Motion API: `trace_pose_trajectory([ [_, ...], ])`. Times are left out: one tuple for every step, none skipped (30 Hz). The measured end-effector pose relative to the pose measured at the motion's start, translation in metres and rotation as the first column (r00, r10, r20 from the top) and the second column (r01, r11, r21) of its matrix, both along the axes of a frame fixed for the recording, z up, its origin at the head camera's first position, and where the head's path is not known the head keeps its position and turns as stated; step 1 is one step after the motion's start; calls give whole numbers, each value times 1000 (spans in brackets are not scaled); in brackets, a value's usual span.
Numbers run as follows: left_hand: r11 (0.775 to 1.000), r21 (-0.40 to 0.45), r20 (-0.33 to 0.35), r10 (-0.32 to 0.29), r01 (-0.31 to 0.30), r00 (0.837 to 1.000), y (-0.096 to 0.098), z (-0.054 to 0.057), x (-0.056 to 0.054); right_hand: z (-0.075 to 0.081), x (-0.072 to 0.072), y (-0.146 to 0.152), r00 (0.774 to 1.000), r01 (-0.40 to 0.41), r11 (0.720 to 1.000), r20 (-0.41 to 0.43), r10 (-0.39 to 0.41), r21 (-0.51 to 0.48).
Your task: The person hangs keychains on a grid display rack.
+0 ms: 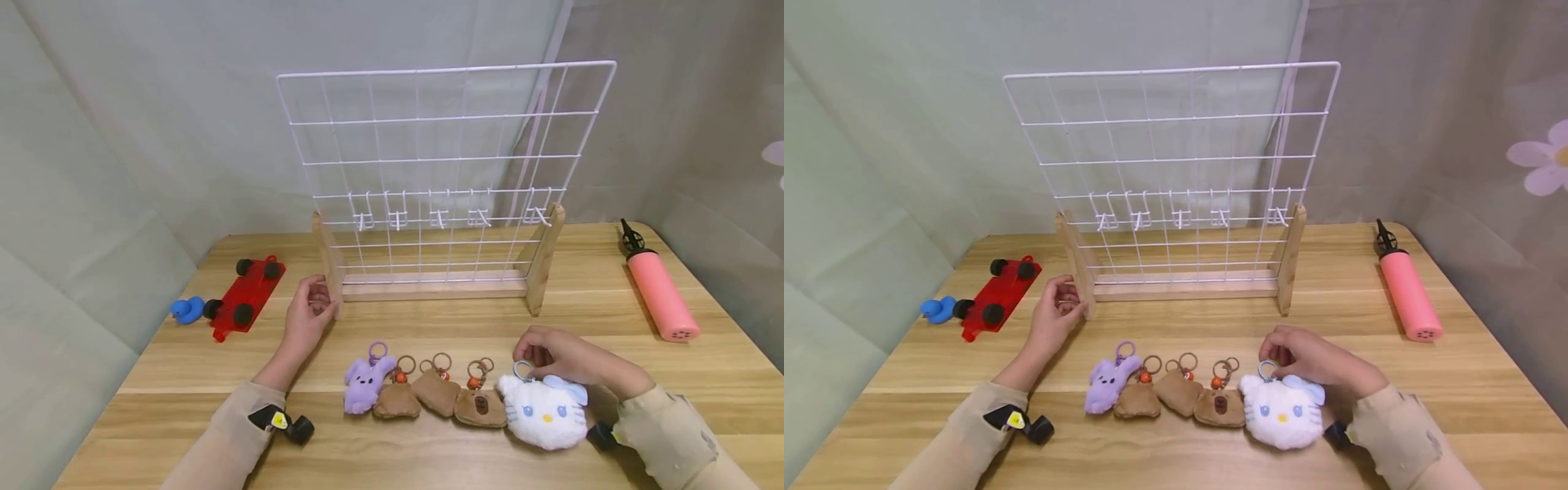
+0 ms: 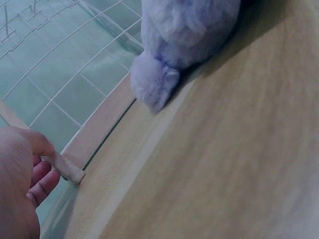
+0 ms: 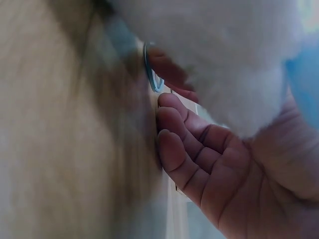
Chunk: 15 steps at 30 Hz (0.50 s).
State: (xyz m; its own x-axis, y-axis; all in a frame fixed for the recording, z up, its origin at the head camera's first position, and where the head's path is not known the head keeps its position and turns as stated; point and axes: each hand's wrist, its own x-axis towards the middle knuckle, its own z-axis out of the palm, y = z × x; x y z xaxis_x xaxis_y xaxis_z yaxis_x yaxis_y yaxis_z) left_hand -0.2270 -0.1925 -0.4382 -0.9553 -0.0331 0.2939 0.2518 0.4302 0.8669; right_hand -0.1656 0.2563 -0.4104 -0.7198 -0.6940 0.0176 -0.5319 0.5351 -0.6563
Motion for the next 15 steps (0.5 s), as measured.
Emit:
trace_pose_trajectory([
  [1000,-1,-2,2,-2,1000,0,0,0,0,0,-1,1000,8,1000,5,-8,7],
  [1000,-2,-9,4,-4,1000,0,0,0,0,0,-1,1000,14,1000,11,-15,15],
  [1000,-4,-12,6,-6,1000,0,0,1,0,0,-2,1000,21,999,19,-22,24],
  [1000,-5,-19,7,-7,1000,0,0,1,0,0,-2,999,26,999,28,-27,32],
  [1000,-5,-25,8,-9,1000,0,-1,1,-1,0,-3,999,27,999,30,-29,38],
  [1000,-3,-30,9,-9,1000,0,-1,1,-1,1,-3,999,28,999,33,-30,42],
  [1000,-6,-36,9,-9,999,0,-1,2,0,1,-3,999,31,999,35,-32,45],
  [1000,-4,-36,10,-10,999,0,-1,2,0,1,-3,999,28,999,36,-30,46],
  [1000,-4,-33,9,-9,999,0,-1,1,0,1,-2,999,26,999,34,-27,45],
  [1000,-2,-34,10,-10,999,0,-1,1,0,2,-2,999,23,999,30,-24,43],
  [1000,4,-36,9,-9,999,1,-1,1,0,2,-2,1000,20,999,23,-21,41],
  [1000,5,-37,8,-8,999,1,-1,1,0,2,-2,1000,17,999,21,-18,37],
  [1000,8,-39,8,-8,999,1,-1,1,0,2,-2,1000,14,999,19,-14,35],
  [1000,15,-43,9,-8,999,1,-2,1,0,1,-2,1000,12,999,19,-12,33],
  [1000,22,-52,9,-8,999,1,-2,2,0,1,-2,1000,9,1000,15,-10,29],
])
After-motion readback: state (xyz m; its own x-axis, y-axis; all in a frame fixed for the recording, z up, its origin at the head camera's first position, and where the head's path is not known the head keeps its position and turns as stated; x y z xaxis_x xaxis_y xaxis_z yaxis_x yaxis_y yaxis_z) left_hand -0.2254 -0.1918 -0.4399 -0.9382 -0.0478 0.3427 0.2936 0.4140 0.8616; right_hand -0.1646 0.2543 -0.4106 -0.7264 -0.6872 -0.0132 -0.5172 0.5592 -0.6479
